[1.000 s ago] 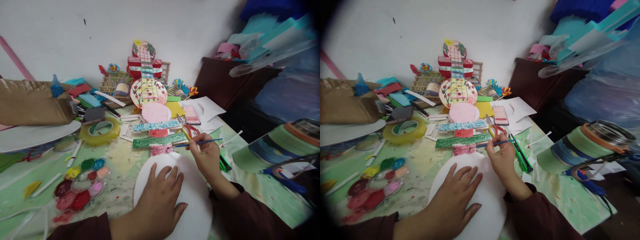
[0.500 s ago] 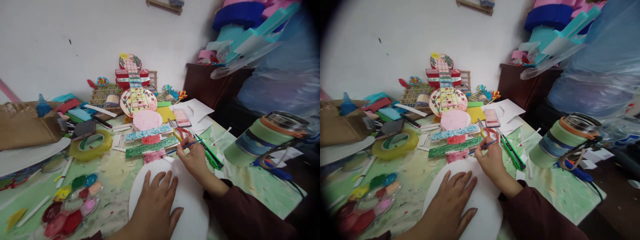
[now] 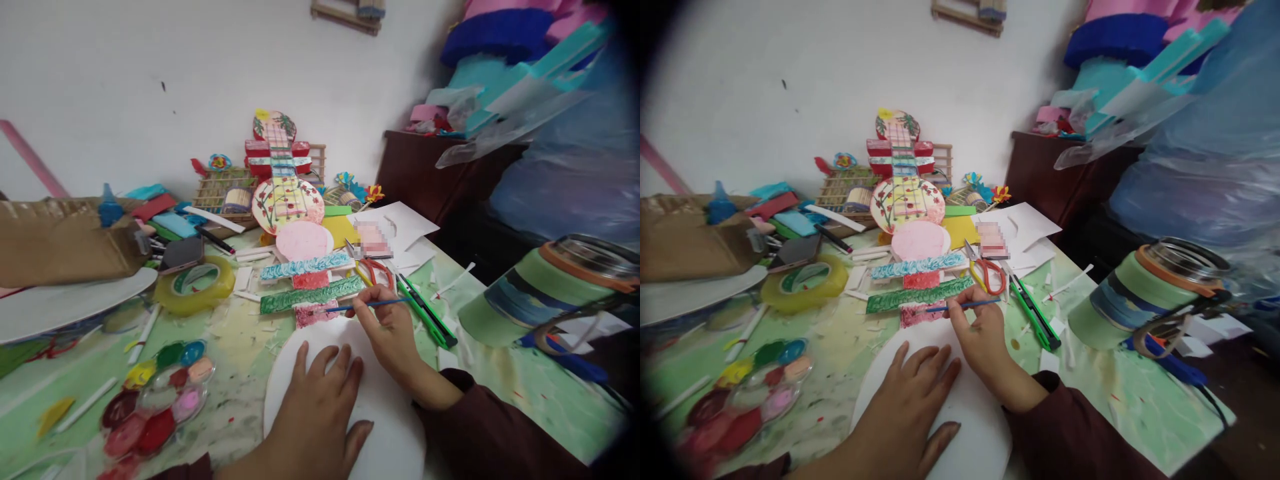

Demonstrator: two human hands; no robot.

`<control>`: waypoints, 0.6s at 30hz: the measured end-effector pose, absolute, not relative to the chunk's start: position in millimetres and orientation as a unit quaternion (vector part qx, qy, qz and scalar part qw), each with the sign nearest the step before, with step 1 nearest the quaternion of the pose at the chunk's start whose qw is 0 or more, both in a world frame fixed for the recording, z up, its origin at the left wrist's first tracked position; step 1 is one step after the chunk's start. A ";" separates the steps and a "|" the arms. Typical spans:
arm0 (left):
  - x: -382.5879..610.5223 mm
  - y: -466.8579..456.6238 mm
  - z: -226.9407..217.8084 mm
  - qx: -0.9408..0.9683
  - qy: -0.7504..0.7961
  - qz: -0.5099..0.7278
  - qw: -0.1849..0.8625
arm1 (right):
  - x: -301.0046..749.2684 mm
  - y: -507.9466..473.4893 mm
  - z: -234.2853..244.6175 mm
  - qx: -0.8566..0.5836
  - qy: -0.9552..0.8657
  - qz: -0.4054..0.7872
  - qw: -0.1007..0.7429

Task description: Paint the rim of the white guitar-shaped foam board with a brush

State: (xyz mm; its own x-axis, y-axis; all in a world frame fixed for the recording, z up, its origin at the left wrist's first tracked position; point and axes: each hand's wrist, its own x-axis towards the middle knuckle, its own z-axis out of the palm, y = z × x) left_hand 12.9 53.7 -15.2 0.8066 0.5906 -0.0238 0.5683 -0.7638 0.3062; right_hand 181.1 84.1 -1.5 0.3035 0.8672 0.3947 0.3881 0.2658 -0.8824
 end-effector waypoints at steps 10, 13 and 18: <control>14.8 53.1 -17.7 0.944 0.296 0.071 0.129 | 166.2 84.9 -5.9 -0.566 -0.623 0.150 0.518; 14.6 52.8 -18.3 0.943 0.295 0.082 0.127 | 165.1 85.3 -7.6 -0.562 -0.630 0.147 0.515; 14.2 53.7 -19.6 0.944 0.293 0.095 0.119 | 166.1 86.3 -8.4 -0.583 -0.633 0.128 0.492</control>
